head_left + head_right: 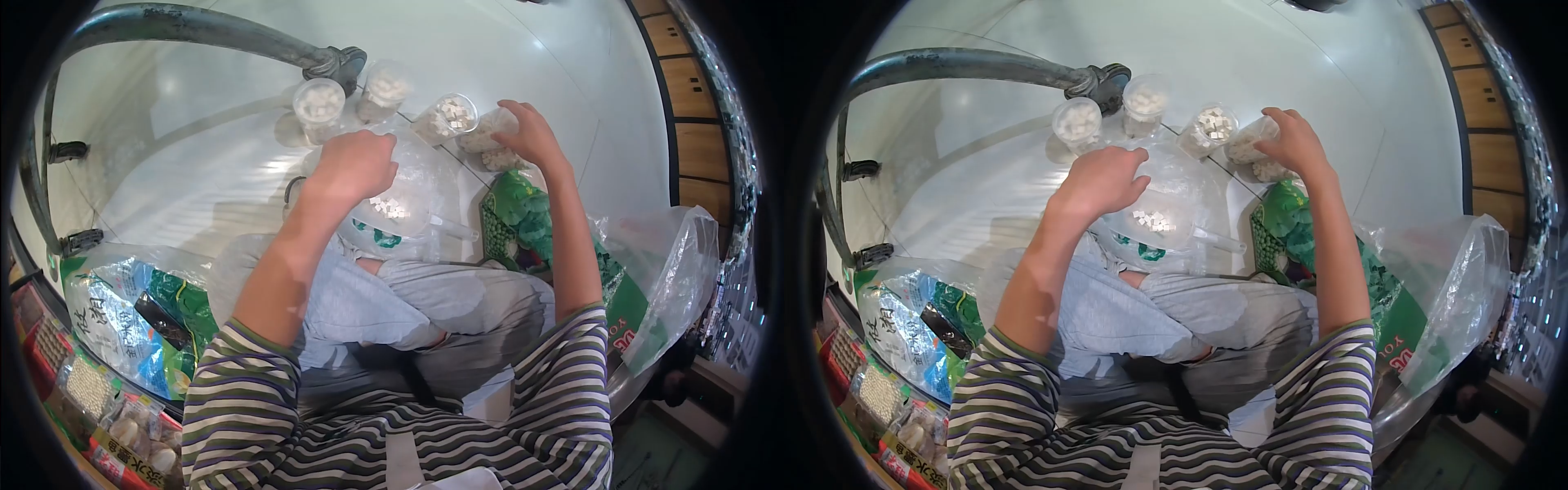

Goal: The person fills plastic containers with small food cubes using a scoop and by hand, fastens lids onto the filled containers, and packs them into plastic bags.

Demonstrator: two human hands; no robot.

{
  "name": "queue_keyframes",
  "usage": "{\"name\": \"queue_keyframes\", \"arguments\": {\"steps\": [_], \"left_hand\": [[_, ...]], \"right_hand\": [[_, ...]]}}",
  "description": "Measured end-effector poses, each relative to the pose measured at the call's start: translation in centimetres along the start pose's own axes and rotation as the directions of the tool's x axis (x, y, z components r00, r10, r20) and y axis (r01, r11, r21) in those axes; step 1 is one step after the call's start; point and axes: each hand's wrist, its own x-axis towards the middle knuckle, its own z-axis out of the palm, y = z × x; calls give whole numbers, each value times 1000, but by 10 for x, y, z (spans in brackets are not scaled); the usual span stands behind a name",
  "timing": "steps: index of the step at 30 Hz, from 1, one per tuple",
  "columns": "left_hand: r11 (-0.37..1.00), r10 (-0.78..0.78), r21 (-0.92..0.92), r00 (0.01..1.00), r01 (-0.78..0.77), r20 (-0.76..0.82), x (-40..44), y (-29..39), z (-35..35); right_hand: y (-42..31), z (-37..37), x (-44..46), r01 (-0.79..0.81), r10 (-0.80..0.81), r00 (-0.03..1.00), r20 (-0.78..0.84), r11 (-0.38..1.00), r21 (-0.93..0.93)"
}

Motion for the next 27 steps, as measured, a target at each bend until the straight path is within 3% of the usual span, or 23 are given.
{"name": "queue_keyframes", "arguments": {"steps": [2,4,5,7,8,10,12,14,16,18,20,22,24,26,27], "left_hand": [[999,33,19,997,-31,-77,1,-4,10],[999,22,39,999,-21,-31,1,3,15],[998,28,51,999,-29,18,2,8,19],[996,83,49,995,-80,-62,-2,19,36],[996,70,53,996,-67,-62,-3,23,43],[984,176,-16,984,-175,41,-7,31,48],[981,194,-21,975,-193,109,-9,33,46],[977,212,-28,961,-211,176,-9,34,36],[994,88,51,974,-101,208,-11,33,20],[990,-132,63,988,127,83,-6,20,9],[962,-255,89,966,257,-34,-1,-8,-2],[920,-371,122,928,373,-37,-2,-18,-23],[915,-380,140,925,377,-8,-2,-18,-26],[911,-388,158,921,381,20,0,-17,-22],[915,-378,178,923,362,67,3,-17,-18]], "right_hand": [[0,4,0,21,-21,1000,-3,1000,12],[-2,12,2,120,-140,964,-225,988,-102],[-9,16,4,138,-155,962,-225,986,-88],[-35,13,2,289,-311,845,-434,950,-119],[-49,11,-1,299,-317,843,-435,948,-110],[-75,11,-10,321,-253,874,-414,941,104],[-92,19,-21,371,-302,852,-427,925,86],[-102,31,-32,215,-208,975,-77,973,88],[-94,55,-40,176,-174,983,-56,984,30],[-80,83,-47,128,-129,991,-30,991,-25],[-62,107,-53,122,-124,992,12,988,93],[-48,122,-54,114,-121,991,48,985,130],[-45,125,-61,107,-122,989,84,979,171],[-60,102,-63,104,-104,993,-57,995,-7],[-66,92,-66,94,-94,994,-55,996,0]]}}
